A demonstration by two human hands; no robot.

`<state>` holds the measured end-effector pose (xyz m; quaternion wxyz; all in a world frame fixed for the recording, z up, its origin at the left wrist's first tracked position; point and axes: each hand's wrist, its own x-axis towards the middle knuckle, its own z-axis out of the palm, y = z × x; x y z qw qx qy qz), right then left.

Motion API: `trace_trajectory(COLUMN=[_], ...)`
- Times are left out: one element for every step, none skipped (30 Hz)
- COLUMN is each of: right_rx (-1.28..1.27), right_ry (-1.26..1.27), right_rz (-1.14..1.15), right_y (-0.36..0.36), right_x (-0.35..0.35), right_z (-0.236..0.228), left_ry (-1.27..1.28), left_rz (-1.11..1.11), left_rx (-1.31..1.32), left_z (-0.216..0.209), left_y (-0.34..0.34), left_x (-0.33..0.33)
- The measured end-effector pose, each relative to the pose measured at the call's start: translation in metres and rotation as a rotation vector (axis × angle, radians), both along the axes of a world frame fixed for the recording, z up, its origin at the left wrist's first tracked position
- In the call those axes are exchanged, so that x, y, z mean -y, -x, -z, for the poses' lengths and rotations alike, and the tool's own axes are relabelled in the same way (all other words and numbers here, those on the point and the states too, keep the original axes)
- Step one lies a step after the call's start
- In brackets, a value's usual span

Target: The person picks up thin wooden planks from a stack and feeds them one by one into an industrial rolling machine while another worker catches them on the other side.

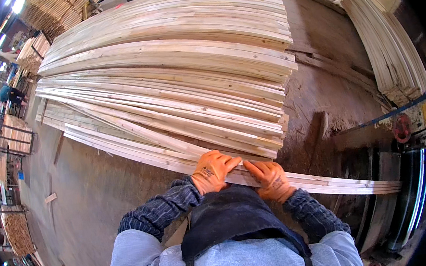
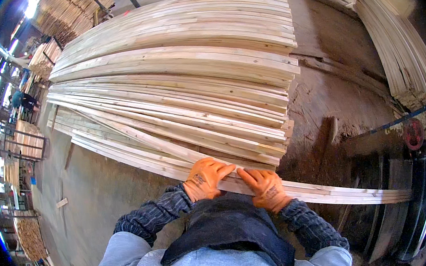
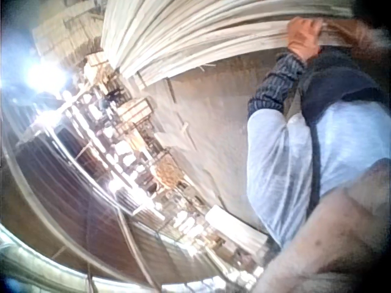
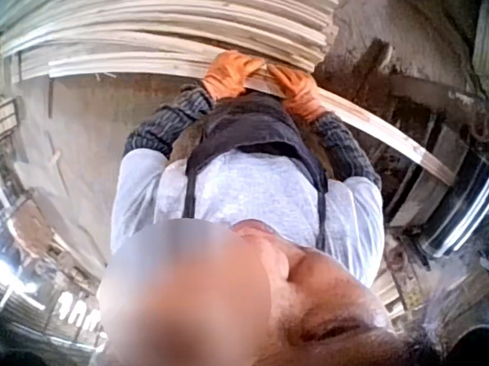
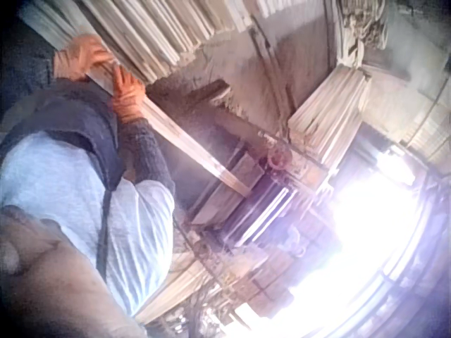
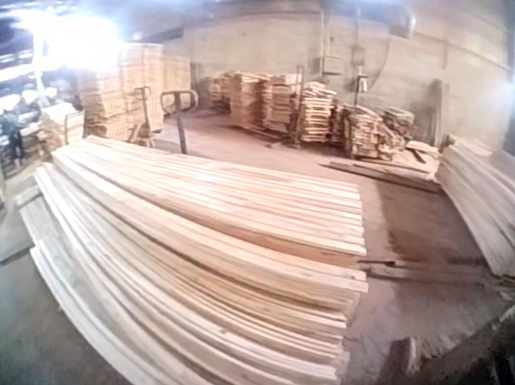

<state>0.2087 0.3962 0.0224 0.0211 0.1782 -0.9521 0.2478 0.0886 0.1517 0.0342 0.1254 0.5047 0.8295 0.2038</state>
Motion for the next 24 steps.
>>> trace_trajectory(right_rx=[0.035,0.068,0.101,0.147,0.191,0.233,0.228,0.227,0.253,0.284,0.31,0.364,0.42,0.477,0.512,0.545,0.578,0.675,0.772,0.867,0.794,0.989,0.88,0.797], right_ry=[-0.003,-0.008,-0.012,-0.037,-0.059,-0.082,-0.087,-0.093,-0.117,-0.152,-0.187,-0.193,-0.258,-0.322,-0.392,-0.463,-0.539,-0.487,-0.434,-0.382,-0.283,0.115,0.211,0.334], right_rz=[0.029,0.059,0.087,0.104,0.112,0.126,0.142,0.159,0.184,0.21,0.248,0.297,0.319,0.336,0.349,0.363,0.373,0.375,0.374,0.378,0.298,0.492,0.415,0.36], right_y=[0.002,0.003,0.004,0.002,-0.003,-0.008,-0.015,-0.024,-0.032,-0.038,-0.046,-0.054,-0.062,-0.069,-0.074,-0.077,-0.074,-0.063,-0.046,-0.032,-0.023,0.008,0.039,0.068], right_x=[0.002,0.004,0.006,0.0,-0.013,-0.027,-0.04,-0.051,-0.06,-0.067,-0.075,-0.083,-0.095,-0.108,-0.117,-0.125,-0.129,-0.13,-0.13,-0.134,-0.144,-0.127,-0.108,-0.092], right_z=[0.0,0.002,0.003,0.002,0.0,0.0,0.004,0.007,0.007,-0.001,-0.009,-0.015,-0.012,-0.01,-0.01,-0.011,-0.017,-0.028,-0.042,-0.053,-0.042,-0.047,-0.042,-0.03], left_ry=[-0.074,-0.056,-0.037,-0.019,0.043,0.104,0.236,0.368,0.409,0.44,0.462,0.482,0.501,0.442,0.385,0.328,0.176,0.2,0.226,0.246,0.202,0.163,0.16,0.146], left_rz=[0.007,0.015,0.022,0.029,-0.042,-0.108,-0.158,-0.206,-0.242,-0.278,-0.28,-0.282,-0.281,-0.268,-0.256,-0.244,-0.175,-0.181,-0.188,-0.192,-0.168,-0.151,-0.147,-0.139], left_rx=[0.008,-0.027,-0.062,-0.097,-0.184,-0.27,-0.294,-0.311,-0.321,-0.323,-0.324,-0.326,-0.328,-0.31,-0.291,-0.273,-0.31,-0.27,-0.23,-0.189,-0.19,-0.187,-0.18,-0.17], left_z=[-0.002,-0.002,-0.003,-0.004,-0.007,-0.01,-0.012,-0.012,-0.012,-0.01,-0.013,-0.017,-0.02,-0.02,-0.02,-0.019,-0.001,-0.003,-0.003,-0.006,-0.009,-0.008,-0.002,0.007], left_y=[0.0,0.006,0.018,0.031,0.04,0.051,0.065,0.079,0.092,0.102,0.112,0.121,0.129,0.133,0.135,0.137,0.136,0.133,0.127,0.121,0.12,0.116,0.111,0.107], left_x=[0.0,0.008,0.026,0.047,0.076,0.108,0.141,0.173,0.204,0.231,0.249,0.265,0.276,0.286,0.295,0.303,0.308,0.299,0.285,0.265,0.248,0.236,0.225,0.214])
